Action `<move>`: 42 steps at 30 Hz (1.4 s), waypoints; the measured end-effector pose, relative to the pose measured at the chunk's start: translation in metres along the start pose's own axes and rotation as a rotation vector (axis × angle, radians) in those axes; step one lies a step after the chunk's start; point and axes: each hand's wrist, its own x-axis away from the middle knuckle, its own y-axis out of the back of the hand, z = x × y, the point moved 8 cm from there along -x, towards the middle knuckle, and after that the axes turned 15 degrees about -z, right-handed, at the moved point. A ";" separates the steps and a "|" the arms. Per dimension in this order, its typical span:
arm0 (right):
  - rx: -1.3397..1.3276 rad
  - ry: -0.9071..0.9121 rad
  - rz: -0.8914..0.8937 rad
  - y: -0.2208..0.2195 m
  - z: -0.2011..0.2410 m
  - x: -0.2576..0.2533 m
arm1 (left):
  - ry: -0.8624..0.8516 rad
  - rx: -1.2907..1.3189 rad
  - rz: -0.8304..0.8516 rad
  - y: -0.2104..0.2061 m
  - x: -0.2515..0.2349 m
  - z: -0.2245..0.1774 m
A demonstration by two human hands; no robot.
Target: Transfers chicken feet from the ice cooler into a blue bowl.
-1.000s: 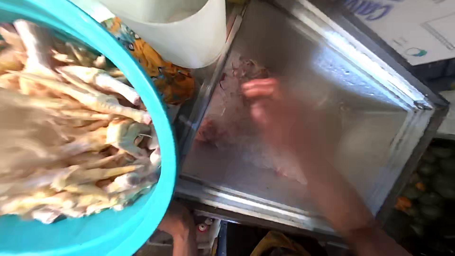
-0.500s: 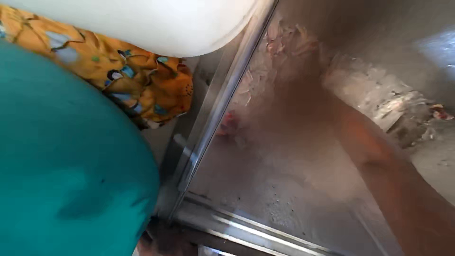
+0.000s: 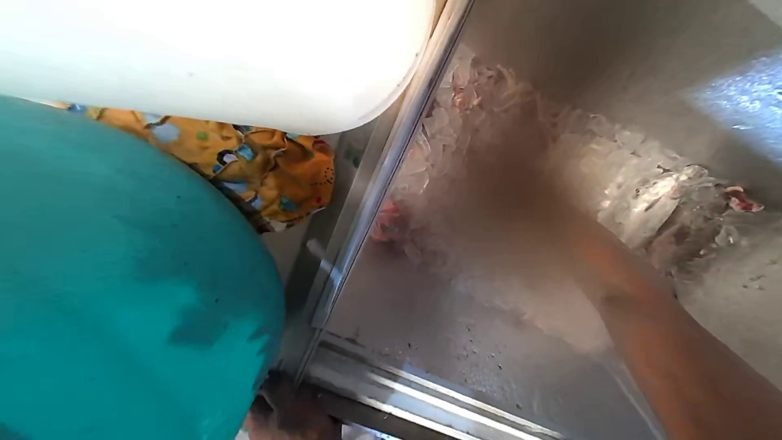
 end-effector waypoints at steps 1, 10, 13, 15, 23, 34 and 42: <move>-0.020 0.015 -0.078 0.000 0.000 -0.001 | -0.001 -0.027 -0.002 -0.001 0.000 -0.002; 0.109 0.038 -0.037 0.008 0.004 0.030 | 0.003 -0.102 0.006 -0.003 0.006 -0.007; 0.179 0.113 -0.166 -0.014 -0.006 0.041 | -0.002 -0.177 0.061 -0.003 0.017 -0.024; 0.181 0.173 -0.282 -0.023 -0.012 0.052 | -0.036 -0.187 0.123 -0.002 0.024 -0.036; -0.309 0.035 -0.636 0.029 -0.035 0.132 | -0.168 -0.313 0.208 0.009 0.021 -0.024; -0.678 1.044 -1.373 0.251 0.171 0.457 | -0.091 -0.152 0.141 0.006 -0.004 -0.008; -0.186 1.491 -0.779 0.249 0.373 0.445 | -0.052 -0.196 0.101 0.006 -0.005 -0.006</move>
